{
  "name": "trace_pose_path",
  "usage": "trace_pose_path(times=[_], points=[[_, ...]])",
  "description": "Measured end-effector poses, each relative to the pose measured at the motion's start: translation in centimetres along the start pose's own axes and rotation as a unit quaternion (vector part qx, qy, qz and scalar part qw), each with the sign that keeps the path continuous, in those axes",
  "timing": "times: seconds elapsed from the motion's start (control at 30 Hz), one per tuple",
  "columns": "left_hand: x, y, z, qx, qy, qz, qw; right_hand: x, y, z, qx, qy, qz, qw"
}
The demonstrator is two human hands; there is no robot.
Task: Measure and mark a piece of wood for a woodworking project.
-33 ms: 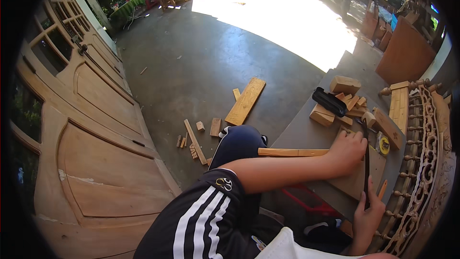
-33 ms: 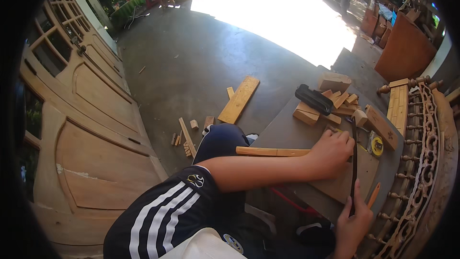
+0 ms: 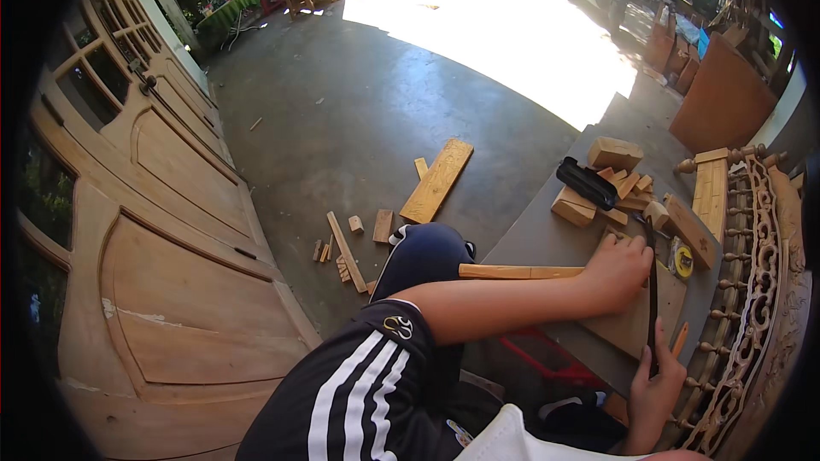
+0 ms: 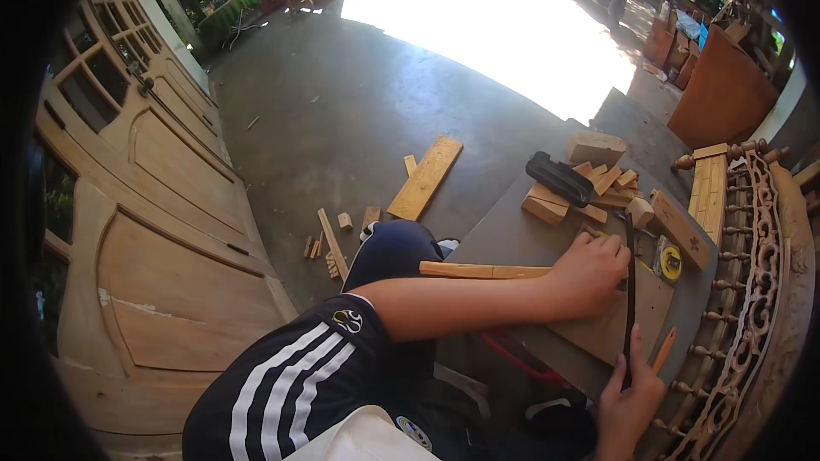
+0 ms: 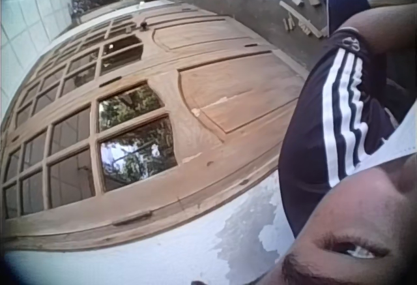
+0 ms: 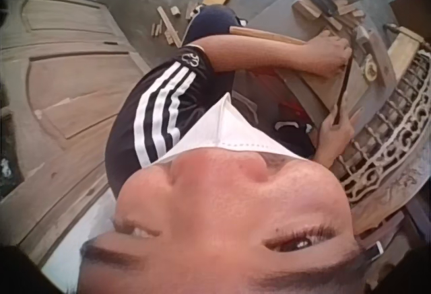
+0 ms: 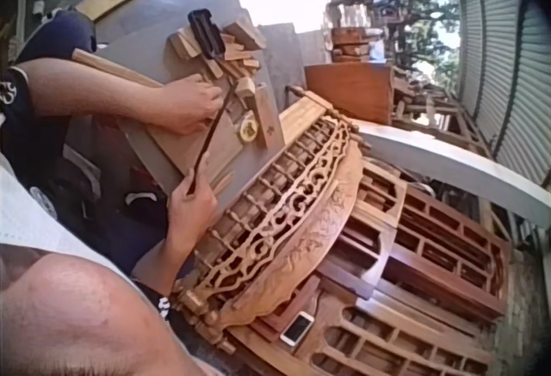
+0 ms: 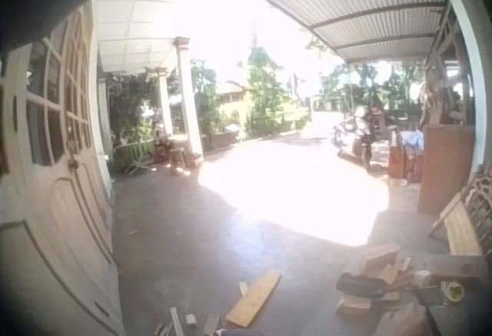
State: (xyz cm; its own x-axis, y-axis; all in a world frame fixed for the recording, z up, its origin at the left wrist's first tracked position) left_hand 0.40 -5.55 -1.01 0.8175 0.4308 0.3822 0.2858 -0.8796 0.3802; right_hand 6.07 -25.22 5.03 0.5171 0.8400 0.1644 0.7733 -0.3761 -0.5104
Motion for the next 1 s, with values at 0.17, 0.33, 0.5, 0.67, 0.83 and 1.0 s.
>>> trace_pose_path(times=[0.17, 0.33, 0.5, 0.67, 0.83, 1.0], points=[[-0.1, -0.9, 0.2, -0.061, -0.019, -0.003, 0.998, -0.3, -0.8, -0.7, -0.022, -0.044, 0.035, 0.998], [0.9, -0.4, 0.0, -0.084, -0.009, 0.031, 0.996, 2.0, 1.0, 1.9, 0.026, 0.048, -0.025, 0.998], [0.7, -0.4, -0.5, -0.074, 0.003, 0.007, 0.997, 2.2, 0.0, 1.4, 0.019, 0.037, -0.020, 0.999], [0.4, -0.7, -0.9, -0.070, -0.058, -0.025, 0.996, -0.7, -0.5, -1.4, -0.011, -0.019, -0.006, 1.000], [0.7, -1.0, -0.2, -0.078, -0.037, 0.018, 0.996, -0.7, -0.2, -0.9, -0.030, 0.011, -0.021, 0.999], [0.8, -0.8, -0.4, -0.069, -0.022, 0.036, 0.997, 2.7, 0.9, 2.4, 0.024, 0.067, -0.026, 0.997]])
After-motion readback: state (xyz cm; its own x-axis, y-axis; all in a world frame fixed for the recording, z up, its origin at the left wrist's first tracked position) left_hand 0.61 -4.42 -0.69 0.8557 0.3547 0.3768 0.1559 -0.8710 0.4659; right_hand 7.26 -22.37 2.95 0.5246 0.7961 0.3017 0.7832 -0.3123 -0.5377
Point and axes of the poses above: each hand's wrist, its own x-axis towards the middle knuckle, its own z-axis out of the palm, y = z × x, the point moved 1 cm from there along x, towards the middle knuckle, and after that the axes turned 5 degrees about x, right-handed, at the moved point
